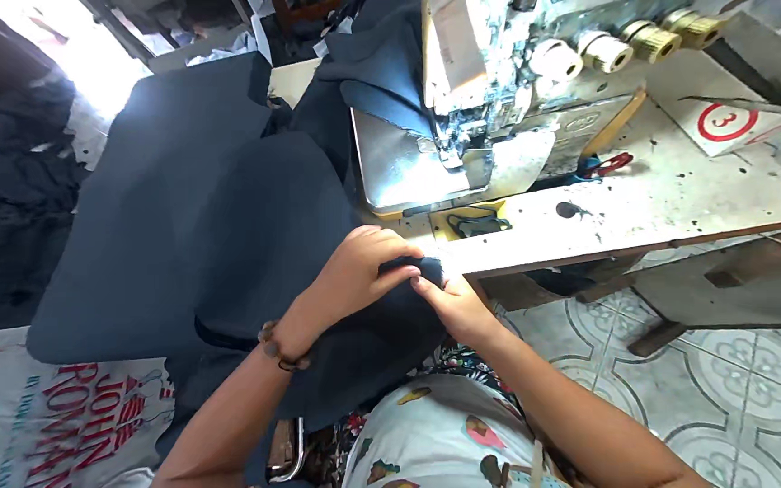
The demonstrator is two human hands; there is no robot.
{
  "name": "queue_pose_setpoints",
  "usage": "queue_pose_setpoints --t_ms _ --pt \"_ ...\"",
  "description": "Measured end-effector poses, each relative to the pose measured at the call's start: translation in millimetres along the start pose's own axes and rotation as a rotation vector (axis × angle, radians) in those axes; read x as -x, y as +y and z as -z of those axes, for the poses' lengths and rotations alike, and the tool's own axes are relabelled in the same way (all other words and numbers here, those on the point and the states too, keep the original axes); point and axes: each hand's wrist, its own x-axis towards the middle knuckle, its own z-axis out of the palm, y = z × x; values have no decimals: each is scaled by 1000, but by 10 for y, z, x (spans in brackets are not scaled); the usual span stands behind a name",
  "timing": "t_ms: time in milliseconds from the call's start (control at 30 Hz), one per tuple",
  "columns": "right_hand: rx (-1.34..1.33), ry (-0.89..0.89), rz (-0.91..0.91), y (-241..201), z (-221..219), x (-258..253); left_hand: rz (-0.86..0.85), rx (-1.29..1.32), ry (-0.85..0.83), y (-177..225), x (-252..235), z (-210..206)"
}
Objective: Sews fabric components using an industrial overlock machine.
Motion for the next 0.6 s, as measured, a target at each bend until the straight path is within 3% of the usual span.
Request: queue_pose_setpoints --t_ms 133,300,500,600 --pt "3 -53 -8 -17 118 10 -9 172 41 26 -98 -40" --pt "-52 -76 -6 70 106 -39 -41 193 -11 19 -70 -110" --pt "372 22 224 4 247 218 -173 -131 -373 -121 -136 46" --pt "269 205 216 -101 529 462 -85 -302 -453 -256 -95 420"
